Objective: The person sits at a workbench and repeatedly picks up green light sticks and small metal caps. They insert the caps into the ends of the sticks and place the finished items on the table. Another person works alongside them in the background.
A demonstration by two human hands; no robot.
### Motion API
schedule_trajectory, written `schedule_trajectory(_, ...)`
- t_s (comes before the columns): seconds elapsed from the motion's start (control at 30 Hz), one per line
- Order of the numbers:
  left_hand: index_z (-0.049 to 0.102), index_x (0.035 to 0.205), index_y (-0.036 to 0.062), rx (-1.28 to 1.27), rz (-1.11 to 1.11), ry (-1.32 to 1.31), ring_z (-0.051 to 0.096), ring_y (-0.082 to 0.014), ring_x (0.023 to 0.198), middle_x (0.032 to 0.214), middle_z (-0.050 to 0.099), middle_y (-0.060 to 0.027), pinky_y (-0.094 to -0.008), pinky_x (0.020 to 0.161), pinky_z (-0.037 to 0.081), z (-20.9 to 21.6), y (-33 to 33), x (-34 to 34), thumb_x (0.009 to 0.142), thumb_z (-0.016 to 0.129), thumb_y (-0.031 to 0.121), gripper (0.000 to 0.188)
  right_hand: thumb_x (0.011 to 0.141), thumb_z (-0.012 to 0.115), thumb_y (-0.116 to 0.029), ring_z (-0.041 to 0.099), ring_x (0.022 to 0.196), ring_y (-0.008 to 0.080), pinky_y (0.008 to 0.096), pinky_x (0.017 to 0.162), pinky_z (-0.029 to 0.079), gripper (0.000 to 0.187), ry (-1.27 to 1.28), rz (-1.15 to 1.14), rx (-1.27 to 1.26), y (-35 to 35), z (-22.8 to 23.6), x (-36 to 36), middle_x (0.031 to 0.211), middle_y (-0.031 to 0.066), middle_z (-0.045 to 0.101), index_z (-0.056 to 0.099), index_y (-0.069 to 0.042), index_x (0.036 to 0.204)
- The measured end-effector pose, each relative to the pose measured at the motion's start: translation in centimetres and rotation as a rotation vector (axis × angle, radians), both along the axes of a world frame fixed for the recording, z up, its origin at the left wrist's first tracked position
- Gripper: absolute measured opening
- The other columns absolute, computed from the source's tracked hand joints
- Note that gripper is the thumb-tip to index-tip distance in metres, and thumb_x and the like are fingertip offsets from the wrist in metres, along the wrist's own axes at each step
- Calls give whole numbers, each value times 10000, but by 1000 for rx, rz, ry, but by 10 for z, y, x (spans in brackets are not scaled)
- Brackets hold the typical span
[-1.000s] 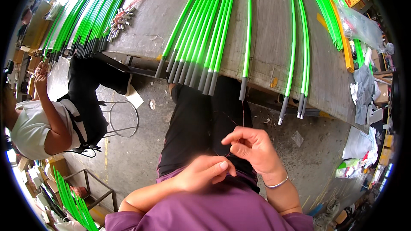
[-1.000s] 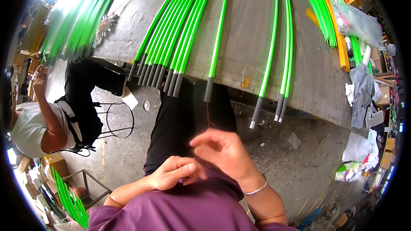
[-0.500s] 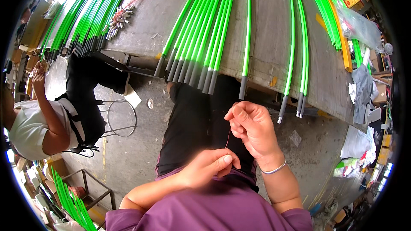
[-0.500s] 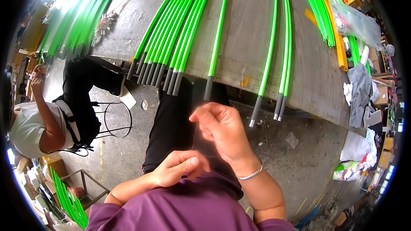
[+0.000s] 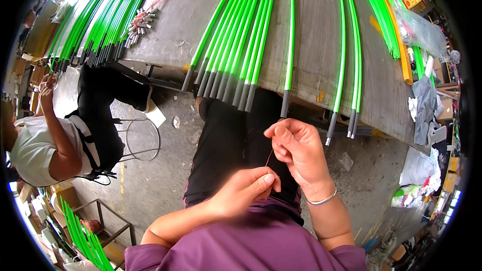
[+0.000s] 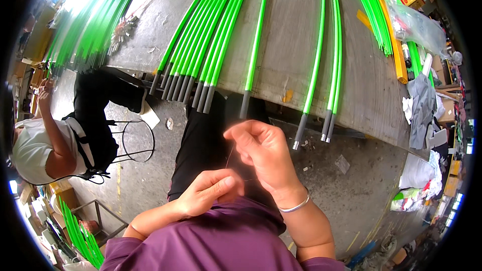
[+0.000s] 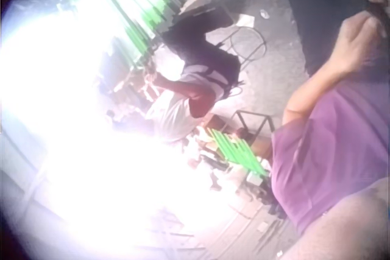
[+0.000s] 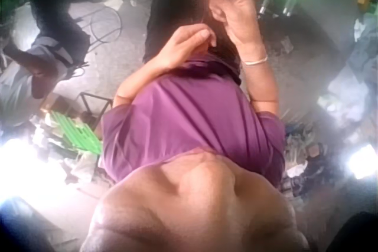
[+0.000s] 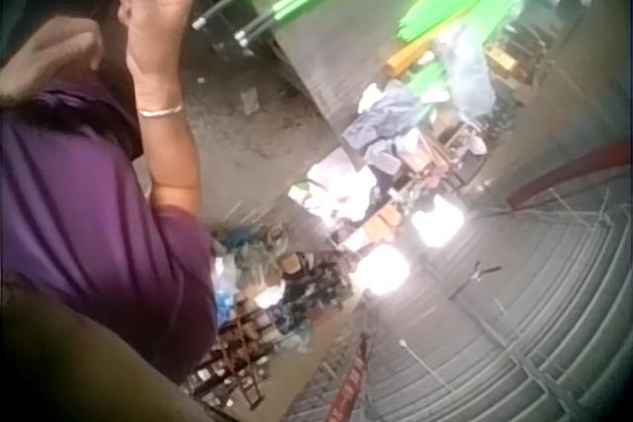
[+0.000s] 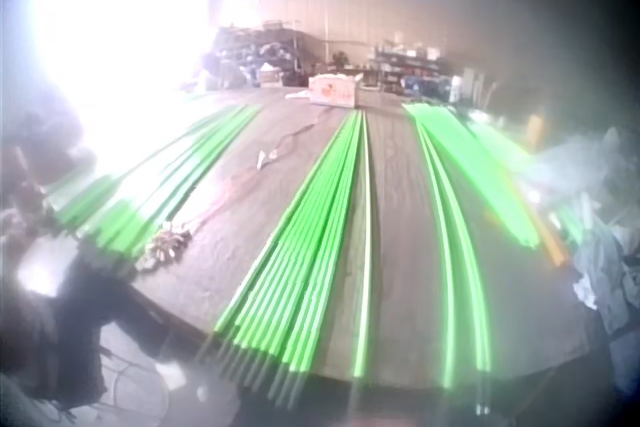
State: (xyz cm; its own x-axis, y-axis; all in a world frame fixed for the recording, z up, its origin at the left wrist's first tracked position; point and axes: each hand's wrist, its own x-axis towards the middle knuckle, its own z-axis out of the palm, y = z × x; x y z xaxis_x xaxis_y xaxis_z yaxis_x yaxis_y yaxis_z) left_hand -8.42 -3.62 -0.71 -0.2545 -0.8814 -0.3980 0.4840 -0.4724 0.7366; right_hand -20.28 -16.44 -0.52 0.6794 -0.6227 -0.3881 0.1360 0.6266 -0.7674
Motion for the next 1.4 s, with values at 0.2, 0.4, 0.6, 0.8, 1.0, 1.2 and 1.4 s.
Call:
schedule_trajectory(0.2,581,939,-1,25,-22,-8,350,-59,606,672,425,36,-212,554,307,1,-1,2,1021,407,298,355,901,648,-192,394,537,23,179,447,290,221,71,228,-100,8,16,-10,714,-4,531,625,25,870)
schedule_trajectory(0.4,582,940,2,28,-43,-7,344,-54,601,673,423,43,-208,547,303,4,-4,2,1021,408,300,355,886,666,-199,460,543,31,159,459,335,226,146,222,-2,12,14,-10,675,-10,522,646,23,924)
schedule_trajectory(0.6,582,941,7,7,-59,-45,344,-48,607,678,428,47,-206,548,308,9,-7,2,1019,416,299,346,898,651,-177,401,531,11,156,465,305,157,2,57,16,-3,1,-1,696,-37,549,645,-21,881)
schedule_trajectory(0.8,579,939,11,24,-53,-23,347,-43,614,685,429,51,-202,549,306,7,-7,1,1019,416,300,341,876,673,-131,513,596,32,178,518,403,128,-10,129,-60,-10,1,1,738,-24,616,669,-27,802)
schedule_trajectory(1.0,561,922,24,25,-71,-84,357,-49,640,685,398,46,-213,585,351,7,-5,3,1020,406,319,347,868,674,-140,518,637,62,193,553,408,140,3,263,-135,1,-1,-12,781,19,605,668,0,857)
schedule_trajectory(1.2,575,930,8,44,-51,-64,358,-45,633,695,434,43,-200,568,320,8,-7,3,1020,413,298,344,869,685,-223,444,614,58,204,521,346,233,19,227,-55,6,1,-8,754,9,544,669,7,905)
schedule_trajectory(1.4,573,931,12,46,-50,-65,365,-50,637,694,427,42,-203,576,332,10,-9,2,1020,411,301,344,867,679,-185,475,665,57,201,614,410,208,18,123,-8,-4,1,-1,724,2,522,646,17,829)
